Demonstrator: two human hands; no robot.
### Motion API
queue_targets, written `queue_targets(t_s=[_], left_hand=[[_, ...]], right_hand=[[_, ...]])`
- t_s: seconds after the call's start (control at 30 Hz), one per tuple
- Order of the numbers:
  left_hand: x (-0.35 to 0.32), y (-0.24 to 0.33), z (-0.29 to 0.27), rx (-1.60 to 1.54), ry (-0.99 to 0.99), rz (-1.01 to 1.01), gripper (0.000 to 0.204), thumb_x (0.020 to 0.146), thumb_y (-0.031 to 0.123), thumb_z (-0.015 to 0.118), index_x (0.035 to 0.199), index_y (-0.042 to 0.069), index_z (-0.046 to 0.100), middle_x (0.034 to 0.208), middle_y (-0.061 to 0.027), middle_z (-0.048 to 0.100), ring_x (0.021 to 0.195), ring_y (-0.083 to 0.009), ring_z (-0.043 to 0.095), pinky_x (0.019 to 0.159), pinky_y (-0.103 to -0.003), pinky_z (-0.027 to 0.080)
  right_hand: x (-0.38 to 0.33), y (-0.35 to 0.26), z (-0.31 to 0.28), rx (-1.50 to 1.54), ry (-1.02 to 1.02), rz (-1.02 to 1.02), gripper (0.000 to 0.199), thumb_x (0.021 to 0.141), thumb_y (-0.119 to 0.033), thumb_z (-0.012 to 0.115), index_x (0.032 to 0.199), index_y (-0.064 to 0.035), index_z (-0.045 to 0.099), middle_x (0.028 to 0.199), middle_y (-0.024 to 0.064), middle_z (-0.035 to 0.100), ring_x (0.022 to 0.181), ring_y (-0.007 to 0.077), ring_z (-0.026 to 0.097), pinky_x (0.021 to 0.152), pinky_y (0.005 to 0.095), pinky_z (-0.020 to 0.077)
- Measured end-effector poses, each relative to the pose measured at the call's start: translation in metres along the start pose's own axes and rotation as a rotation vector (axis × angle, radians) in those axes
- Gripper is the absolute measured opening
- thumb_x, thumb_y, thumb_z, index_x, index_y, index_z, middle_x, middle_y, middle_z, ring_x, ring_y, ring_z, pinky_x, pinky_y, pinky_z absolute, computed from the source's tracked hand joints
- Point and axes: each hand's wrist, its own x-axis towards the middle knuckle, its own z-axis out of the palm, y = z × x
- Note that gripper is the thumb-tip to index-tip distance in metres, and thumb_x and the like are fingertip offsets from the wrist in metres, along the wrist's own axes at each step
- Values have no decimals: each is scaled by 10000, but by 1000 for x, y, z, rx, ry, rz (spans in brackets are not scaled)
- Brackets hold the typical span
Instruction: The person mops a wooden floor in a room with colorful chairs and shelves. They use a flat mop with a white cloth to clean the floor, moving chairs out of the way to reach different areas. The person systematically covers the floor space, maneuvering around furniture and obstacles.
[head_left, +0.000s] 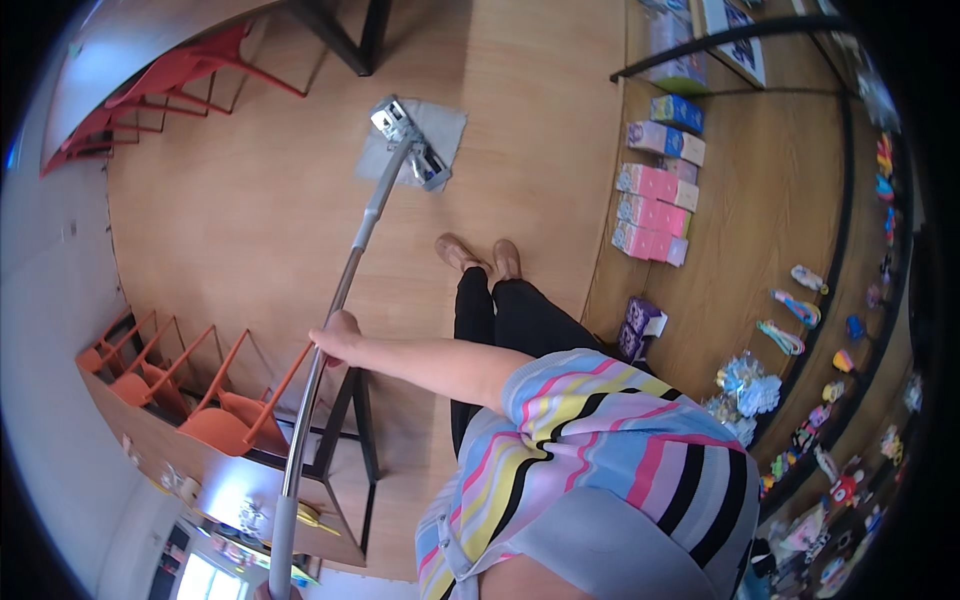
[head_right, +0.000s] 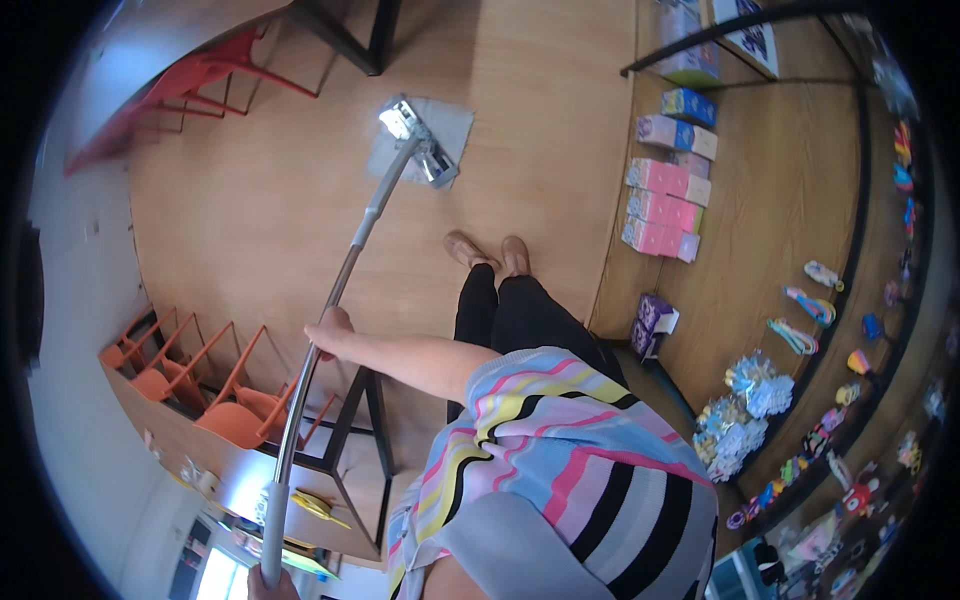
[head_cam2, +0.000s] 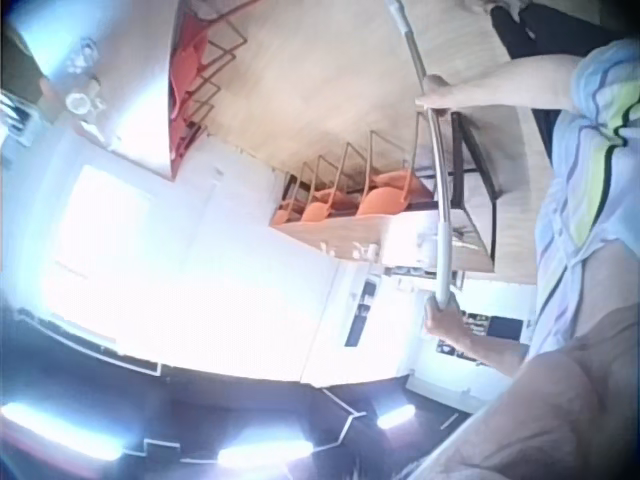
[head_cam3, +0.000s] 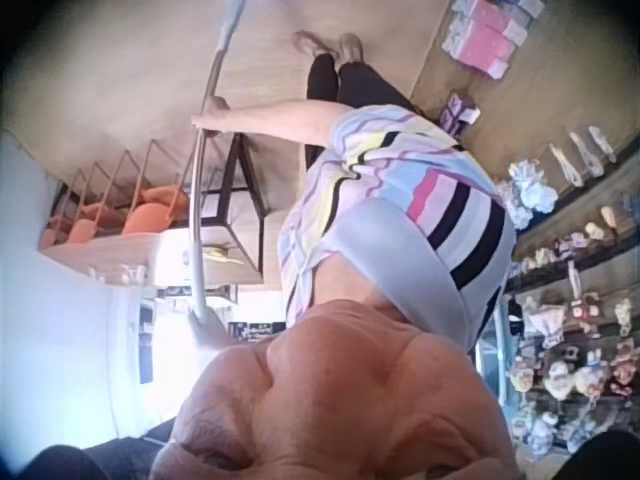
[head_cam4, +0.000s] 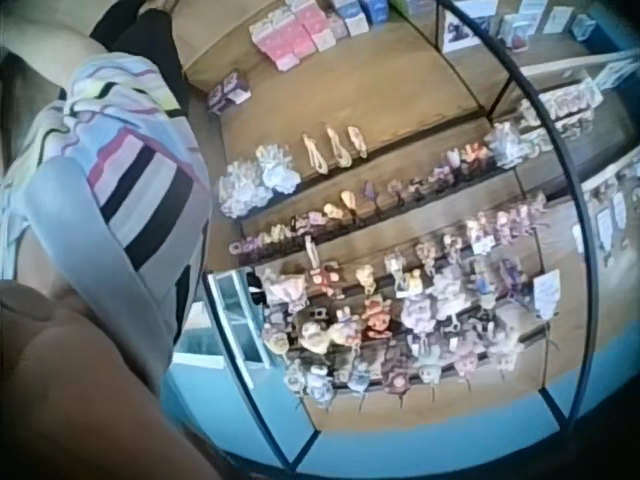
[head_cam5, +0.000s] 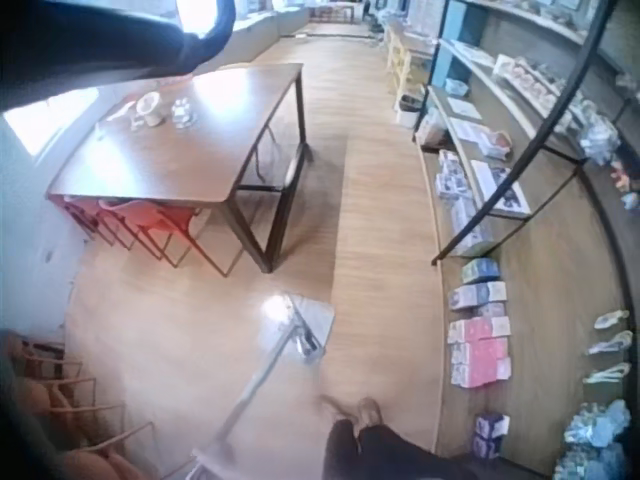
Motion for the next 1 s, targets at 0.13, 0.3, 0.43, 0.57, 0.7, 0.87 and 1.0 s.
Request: queue_targets(t_s=[0.13, 0.3, 0.43, 0.57, 0.7, 0.87, 1.0], left_hand=[[12, 55, 29, -252, 186, 108, 169, 548, 16, 626, 714, 26, 593, 642, -174, 586, 579, -340, 583, 552, -378, 470], [31, 158, 24, -143, 223, 538, 290, 571, 31, 682, 839, 63, 575, 690, -114, 592, 603, -313, 589, 525, -396, 455], [25, 218, 0, -77, 239, 677, 310, 574, 25, 680, 857, 76, 562, 681, -106, 582, 593, -316, 577, 507, -404, 444], [20, 231, -34, -8, 294, 875, 327, 573, 11, 675, 873, 77, 564, 654, -99, 557, 574, -313, 559, 489, -405, 434], [24, 216, -63, 165, 407, 1014, 307, 578, -1, 671, 853, 57, 550, 639, -100, 516, 579, -294, 546, 484, -400, 423], [41, 203, -94, 373, 495, 1111, 252, 636, -5, 644, 854, 74, 548, 626, -77, 475, 570, -269, 517, 489, -389, 405], [36, 207, -102, 394, 628, 1079, 235, 665, -1, 633, 880, 78, 577, 626, -68, 477, 570, -261, 504, 514, -369, 404]], right_hand=[[8, -21, -77, 40, 172, -102, 244, 710, -135, 600, 558, 45, 535, 536, 151, 572, 430, 229, 592, 352, 336, 487], [23, -53, -228, 199, 386, -248, 222, 719, -130, 578, 596, 43, 513, 537, 152, 570, 431, 243, 589, 330, 351, 473], [2, -46, -313, 359, 430, -278, 233, 734, -156, 547, 633, 52, 525, 573, 166, 588, 461, 240, 605, 358, 346, 503], [-21, -7, -339, 529, 442, -342, 263, 741, -179, 548, 638, 62, 522, 565, 161, 576, 452, 242, 598, 340, 352, 496], [-60, 27, -320, 752, 393, -327, 311, 757, -222, 539, 630, 61, 514, 559, 160, 564, 448, 243, 597, 342, 352, 501], [-86, 70, -281, 953, 305, -260, 313, 794, -228, 507, 637, 42, 508, 577, 161, 570, 444, 233, 595, 361, 339, 514], [-105, 89, -261, 1020, 279, -230, 377, 814, -272, 499, 574, 19, 498, 523, 137, 558, 396, 208, 560, 367, 312, 496]])
